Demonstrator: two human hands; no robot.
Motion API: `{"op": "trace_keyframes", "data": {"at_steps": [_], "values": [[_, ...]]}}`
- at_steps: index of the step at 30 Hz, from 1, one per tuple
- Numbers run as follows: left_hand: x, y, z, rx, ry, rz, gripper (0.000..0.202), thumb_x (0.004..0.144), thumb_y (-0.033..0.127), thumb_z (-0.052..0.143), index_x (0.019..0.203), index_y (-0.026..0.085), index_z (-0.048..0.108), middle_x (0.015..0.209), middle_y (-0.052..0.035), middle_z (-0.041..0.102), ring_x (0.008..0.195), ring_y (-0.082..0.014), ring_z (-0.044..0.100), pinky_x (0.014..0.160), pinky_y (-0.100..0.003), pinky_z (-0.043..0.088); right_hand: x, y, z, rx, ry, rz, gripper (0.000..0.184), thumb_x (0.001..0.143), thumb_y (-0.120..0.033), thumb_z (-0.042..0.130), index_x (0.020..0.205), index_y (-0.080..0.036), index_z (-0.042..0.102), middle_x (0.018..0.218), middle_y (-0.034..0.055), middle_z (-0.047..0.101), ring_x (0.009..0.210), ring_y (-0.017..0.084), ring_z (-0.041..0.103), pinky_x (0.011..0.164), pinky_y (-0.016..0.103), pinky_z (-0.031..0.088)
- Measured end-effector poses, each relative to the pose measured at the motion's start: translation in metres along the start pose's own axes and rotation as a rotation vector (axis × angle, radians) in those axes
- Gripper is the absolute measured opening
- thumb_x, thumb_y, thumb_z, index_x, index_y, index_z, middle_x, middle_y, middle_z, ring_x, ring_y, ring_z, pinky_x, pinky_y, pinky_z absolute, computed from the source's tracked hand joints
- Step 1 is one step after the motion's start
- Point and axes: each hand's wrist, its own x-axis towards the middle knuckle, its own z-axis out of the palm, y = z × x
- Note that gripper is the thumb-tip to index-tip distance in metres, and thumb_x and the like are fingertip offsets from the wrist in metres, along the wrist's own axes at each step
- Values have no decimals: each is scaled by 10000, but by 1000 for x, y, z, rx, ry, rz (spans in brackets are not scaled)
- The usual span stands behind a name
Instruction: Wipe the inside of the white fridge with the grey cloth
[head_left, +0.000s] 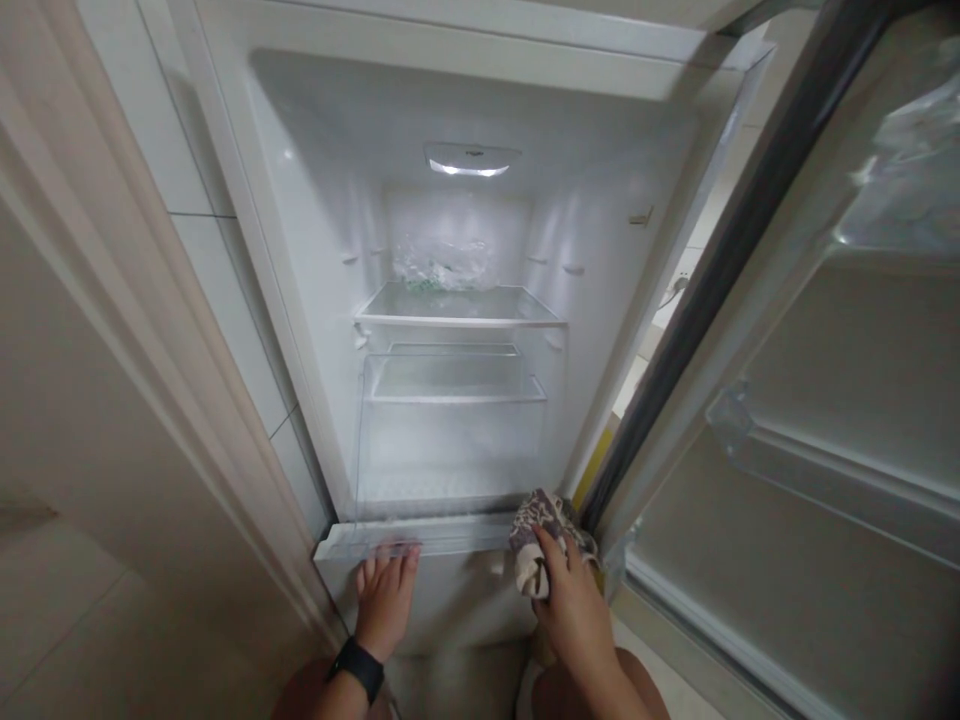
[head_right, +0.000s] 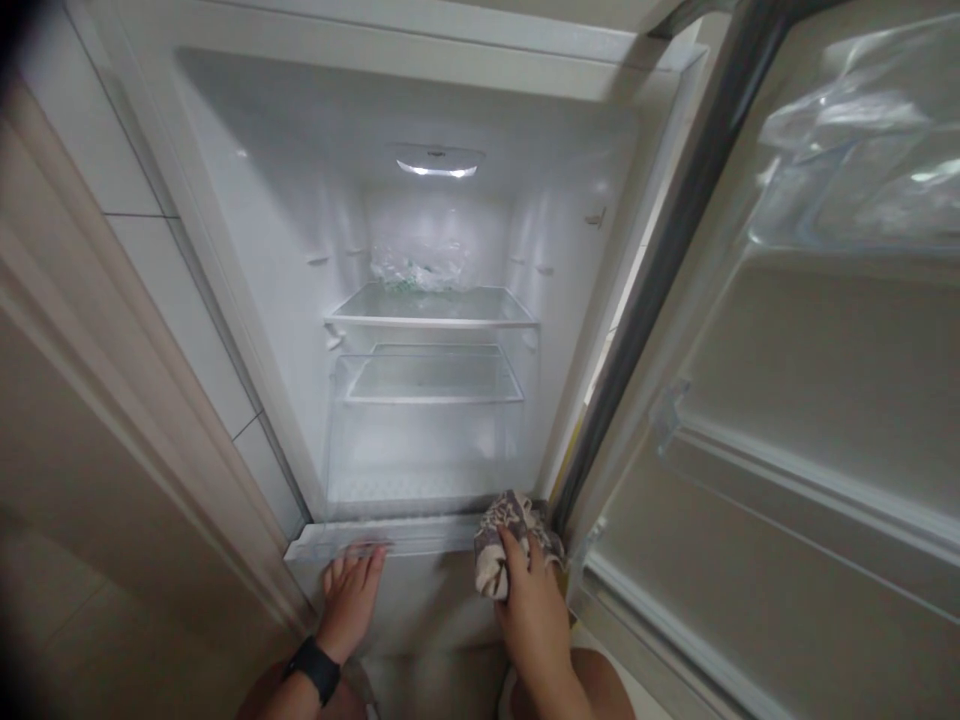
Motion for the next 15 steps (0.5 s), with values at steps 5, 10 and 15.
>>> {"op": "trace_keyframes", "data": {"at_steps": [5, 10, 15], "values": [[-1, 1, -1, -9, 22, -3, 500, 1059, 206, 319, 1487, 326, 548, 1509, -78, 559, 1304, -315, 488, 1055, -441, 384, -10, 9, 9, 151, 48, 34, 808, 757, -154, 566, 1535, -326, 430, 1539, 110, 465, 1352, 337, 551, 1086, 467, 492], [-1, -1, -1, -50, 50, -3, 484, 1063, 225, 322, 1470, 307, 571, 1480, -90, 579, 1277, -314, 495, 1058, -434, 375, -15, 15, 28, 430, 135, 62, 747, 757, -196, 551, 1495, -241, 447, 1468, 136, 544, 1369, 318, 538, 1160, 474, 437], [2, -3, 7, -86, 50, -27, 472, 1067, 261, 324, 1463, 328, 572, 1482, -63, 572, 1286, -289, 483, 1075, -417, 361, -19, 10, 51, 967, 284, 332, 697, 763, -409, 696, 1399, -231, 475, 1378, 139, 629, 1297, 303, 611, 1143, 479, 469]]}}
